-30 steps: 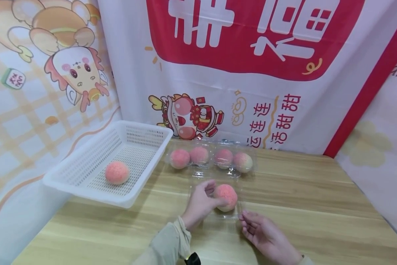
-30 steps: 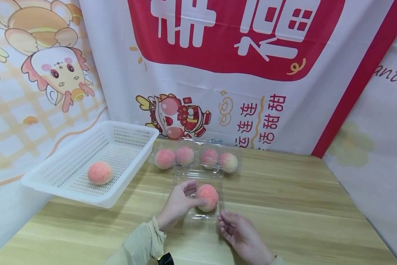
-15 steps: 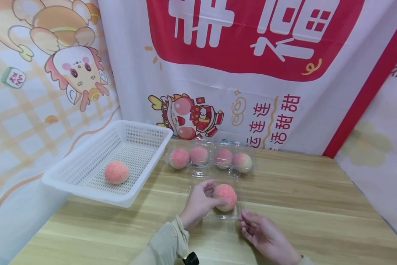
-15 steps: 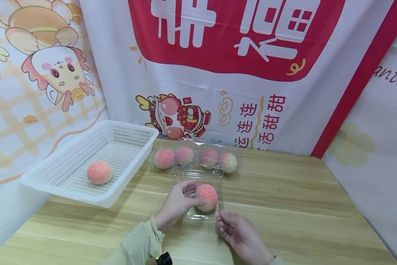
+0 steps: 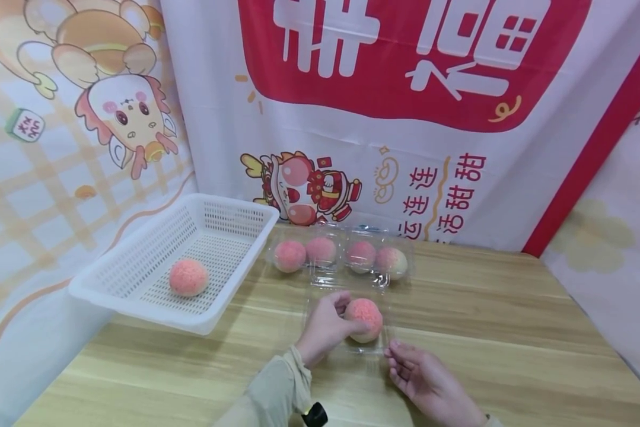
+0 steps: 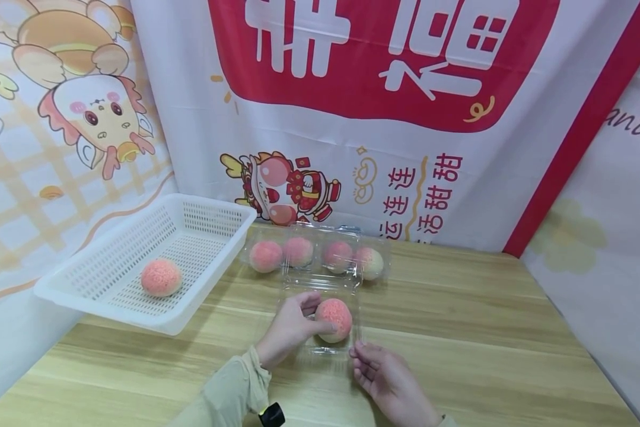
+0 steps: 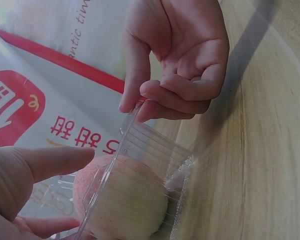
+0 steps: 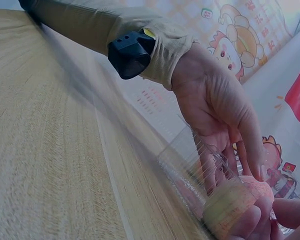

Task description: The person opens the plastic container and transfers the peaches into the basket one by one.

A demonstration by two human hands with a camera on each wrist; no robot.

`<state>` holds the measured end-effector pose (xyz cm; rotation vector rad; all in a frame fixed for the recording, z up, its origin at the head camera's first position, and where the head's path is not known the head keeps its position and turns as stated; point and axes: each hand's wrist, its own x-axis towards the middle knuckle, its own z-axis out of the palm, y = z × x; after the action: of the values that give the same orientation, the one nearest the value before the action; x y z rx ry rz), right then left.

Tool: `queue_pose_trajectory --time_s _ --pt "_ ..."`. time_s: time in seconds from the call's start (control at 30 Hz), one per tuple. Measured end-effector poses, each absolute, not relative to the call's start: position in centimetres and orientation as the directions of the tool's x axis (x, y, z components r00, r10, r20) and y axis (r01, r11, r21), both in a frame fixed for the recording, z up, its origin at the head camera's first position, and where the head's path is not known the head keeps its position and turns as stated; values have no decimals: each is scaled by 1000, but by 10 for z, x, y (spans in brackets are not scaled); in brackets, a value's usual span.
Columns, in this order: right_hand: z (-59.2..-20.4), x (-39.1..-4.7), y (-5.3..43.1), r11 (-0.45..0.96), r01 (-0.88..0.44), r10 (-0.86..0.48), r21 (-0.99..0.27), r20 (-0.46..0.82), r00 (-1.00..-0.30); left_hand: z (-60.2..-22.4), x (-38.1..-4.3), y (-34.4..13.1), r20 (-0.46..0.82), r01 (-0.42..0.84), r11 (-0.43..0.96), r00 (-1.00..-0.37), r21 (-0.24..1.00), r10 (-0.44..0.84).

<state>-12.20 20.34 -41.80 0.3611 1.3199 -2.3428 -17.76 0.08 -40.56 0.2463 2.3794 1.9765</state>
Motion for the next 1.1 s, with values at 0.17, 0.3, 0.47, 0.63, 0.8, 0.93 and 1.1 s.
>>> queue_pose_trajectory --time_s 0.17,0.3,0.47,0.63,0.8,0.93,1.1 --pt "-417 -123 203 -459 480 -241 -747 -416 -877 -404 -180 4 56 89 221 -987 971 151" --pt "-417 -123 204 -455 478 -243 -751 -411 -878 -403 -180 7 48 85 262 -988 961 146" --pt "-417 -122 205 -457 496 -254 -738 -427 -868 -403 -179 9 30 70 302 -990 951 135" --pt "-417 -122 205 -458 496 -239 -738 -435 -868 -404 -179 9 31 74 333 -990 940 134" --pt "-417 -121 204 -461 496 -242 -736 -433 -868 -405 -179 8 11 57 321 -989 945 145" --pt "-418 -121 204 -462 495 -247 -736 -429 -869 -404 -179 7 -7 43 321 -988 946 153" --pt "-418 -121 204 -460 489 -243 -741 -424 -872 -403 -180 9 -10 47 360 -988 932 155"
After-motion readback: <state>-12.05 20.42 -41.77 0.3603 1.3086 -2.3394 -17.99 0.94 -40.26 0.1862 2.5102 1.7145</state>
